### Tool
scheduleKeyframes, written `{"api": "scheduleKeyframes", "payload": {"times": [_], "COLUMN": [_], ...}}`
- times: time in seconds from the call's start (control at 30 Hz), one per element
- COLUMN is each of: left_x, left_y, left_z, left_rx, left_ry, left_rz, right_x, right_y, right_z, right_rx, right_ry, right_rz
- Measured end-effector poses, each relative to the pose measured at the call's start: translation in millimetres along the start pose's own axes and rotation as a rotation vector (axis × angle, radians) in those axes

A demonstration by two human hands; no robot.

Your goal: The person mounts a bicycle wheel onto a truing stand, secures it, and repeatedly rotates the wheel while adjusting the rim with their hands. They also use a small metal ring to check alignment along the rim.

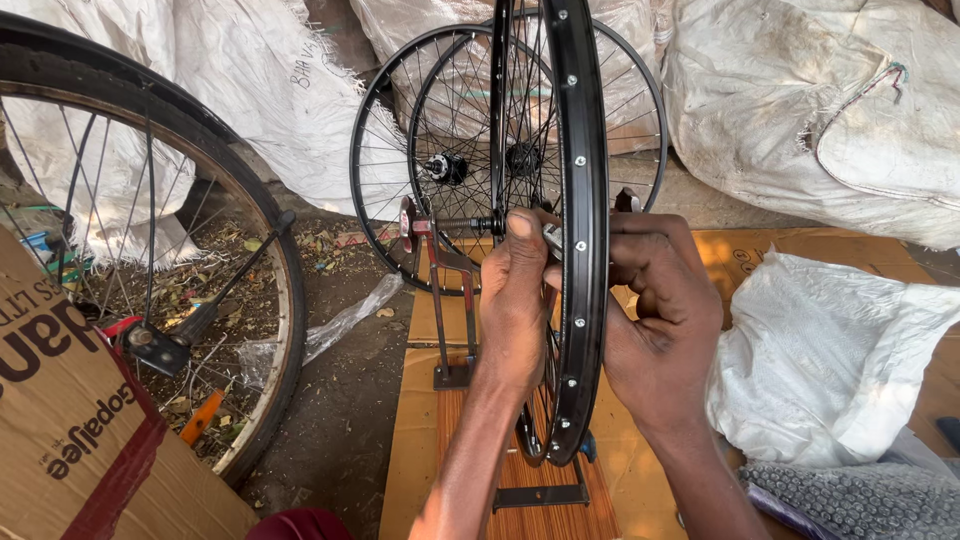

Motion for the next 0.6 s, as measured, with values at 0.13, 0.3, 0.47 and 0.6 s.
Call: {"api": "scheduleKeyframes", "payload": {"times": [0.13, 0.3, 0.47, 0.6], "left_x": [7.2, 7.7, -6.3, -17.9], "left_y": [-31.4, -112.8, -127.2, -102.4], "left_z": [-37.8, -29.0, -25.7, -47.5], "left_rx": [-0.547, -0.351, -0.352, -0.429], "left_ry": [0.584, 0.692, 0.804, 0.762], "left_rz": [-0.03, -0.11, -0.109, -0.148], "right_x": [1.0, 3.7, 15.0, 21.9], "right_y": [-3.7, -10.3, -19.2, -14.6], "right_z": [-6.6, -25.2, -17.1, -15.8], "right_rx": [-0.051, -0.183, -0.108, -0.13], "right_ry": [-0.033, -0.097, -0.187, -0.219], "right_rz": [0.02, 0.03, -0.082, -0.037]}}
Point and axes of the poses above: each hand's wrist, its own y-axis towards the middle knuckle, its own x-axis out of the back of the hand, z = x × y, the point moved 6 cm from there along y, towards the middle knuckle, and after that the axes turned 5 degrees about -y, right-handed, at the moved point
